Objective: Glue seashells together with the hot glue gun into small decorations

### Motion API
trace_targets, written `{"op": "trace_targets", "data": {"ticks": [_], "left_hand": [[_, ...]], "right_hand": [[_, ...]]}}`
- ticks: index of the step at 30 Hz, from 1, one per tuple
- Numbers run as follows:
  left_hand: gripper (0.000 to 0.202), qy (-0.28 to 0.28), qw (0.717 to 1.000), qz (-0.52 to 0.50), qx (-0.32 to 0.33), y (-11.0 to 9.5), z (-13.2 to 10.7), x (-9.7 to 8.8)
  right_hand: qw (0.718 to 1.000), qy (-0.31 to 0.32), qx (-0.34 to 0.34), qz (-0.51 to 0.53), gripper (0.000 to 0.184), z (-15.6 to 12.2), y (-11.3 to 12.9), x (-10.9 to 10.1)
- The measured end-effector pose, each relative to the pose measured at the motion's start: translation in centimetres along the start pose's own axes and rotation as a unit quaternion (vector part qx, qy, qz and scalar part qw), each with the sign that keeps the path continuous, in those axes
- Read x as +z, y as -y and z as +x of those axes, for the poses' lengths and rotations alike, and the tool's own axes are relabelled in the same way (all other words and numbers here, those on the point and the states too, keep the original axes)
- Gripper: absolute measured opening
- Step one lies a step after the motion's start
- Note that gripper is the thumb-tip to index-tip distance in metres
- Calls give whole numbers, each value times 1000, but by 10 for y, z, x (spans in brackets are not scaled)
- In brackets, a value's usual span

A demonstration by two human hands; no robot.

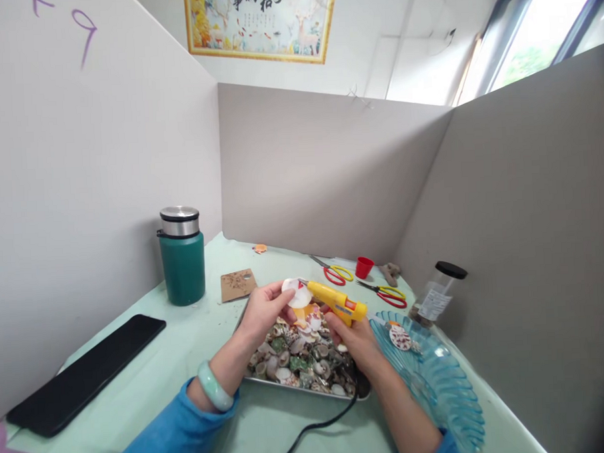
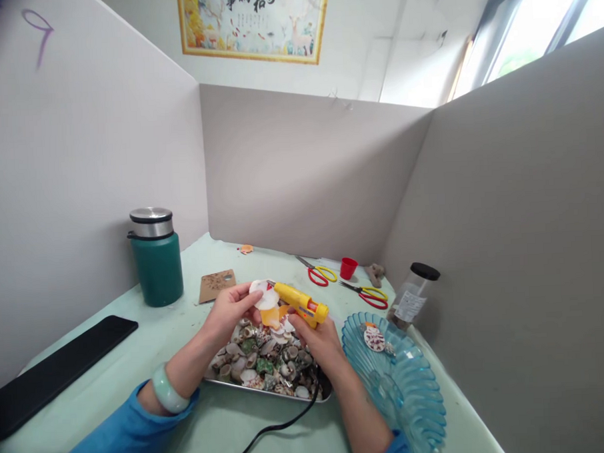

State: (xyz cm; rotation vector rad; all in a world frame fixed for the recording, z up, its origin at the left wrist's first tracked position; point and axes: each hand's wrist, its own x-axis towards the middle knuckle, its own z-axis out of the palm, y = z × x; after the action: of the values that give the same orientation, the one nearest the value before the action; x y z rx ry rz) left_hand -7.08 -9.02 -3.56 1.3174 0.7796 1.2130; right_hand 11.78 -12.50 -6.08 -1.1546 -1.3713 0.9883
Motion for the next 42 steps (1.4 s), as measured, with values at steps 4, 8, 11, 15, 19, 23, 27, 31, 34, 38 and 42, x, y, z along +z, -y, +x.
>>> {"op": "trace_targets", "data": {"ticks": [4, 8, 11, 15, 19, 23, 27, 31, 34, 38, 42], "left_hand": [[39, 2, 1000, -9, 4, 1, 0, 2], [40, 6, 1000, -2, 9, 1, 0, 4], [40, 15, 1000, 4, 14, 1, 1, 4], [39, 13, 1000, 5, 21, 2, 1, 3], [38, 11, 1000, 11, 20, 1, 0, 3], [37, 7, 1000, 19, 13, 0, 0, 4], [38, 12, 1000, 11, 4, -2, 0, 6], [37, 17, 1000, 4, -2, -3, -1, 7], [36, 20, 1000, 6, 2, -3, -2, 6], [36, 30, 1000, 5, 5, -4, -2, 6], [35, 37, 999, 2, 5, -4, -1, 5]], "right_hand": [[1000, -12, -12, 5, 33, 1, 0, 0], [1000, -7, -2, -10, 32, 1, -1, 0], [1000, -6, 7, -15, 32, 2, -3, 0], [1000, -8, 9, -13, 32, 2, -5, 0], [1000, -2, -2, -12, 33, 2, -2, -1], [1000, -12, -15, -17, 34, 1, 1, -1], [999, -6, 6, -41, 35, 1, -1, 0], [999, -13, 8, -52, 34, 0, -2, 0], [999, -23, 1, -44, 34, 1, -3, 0], [998, -28, 5, -53, 34, 2, -5, 0], [997, -33, 9, -64, 35, 1, -3, 0]]}}
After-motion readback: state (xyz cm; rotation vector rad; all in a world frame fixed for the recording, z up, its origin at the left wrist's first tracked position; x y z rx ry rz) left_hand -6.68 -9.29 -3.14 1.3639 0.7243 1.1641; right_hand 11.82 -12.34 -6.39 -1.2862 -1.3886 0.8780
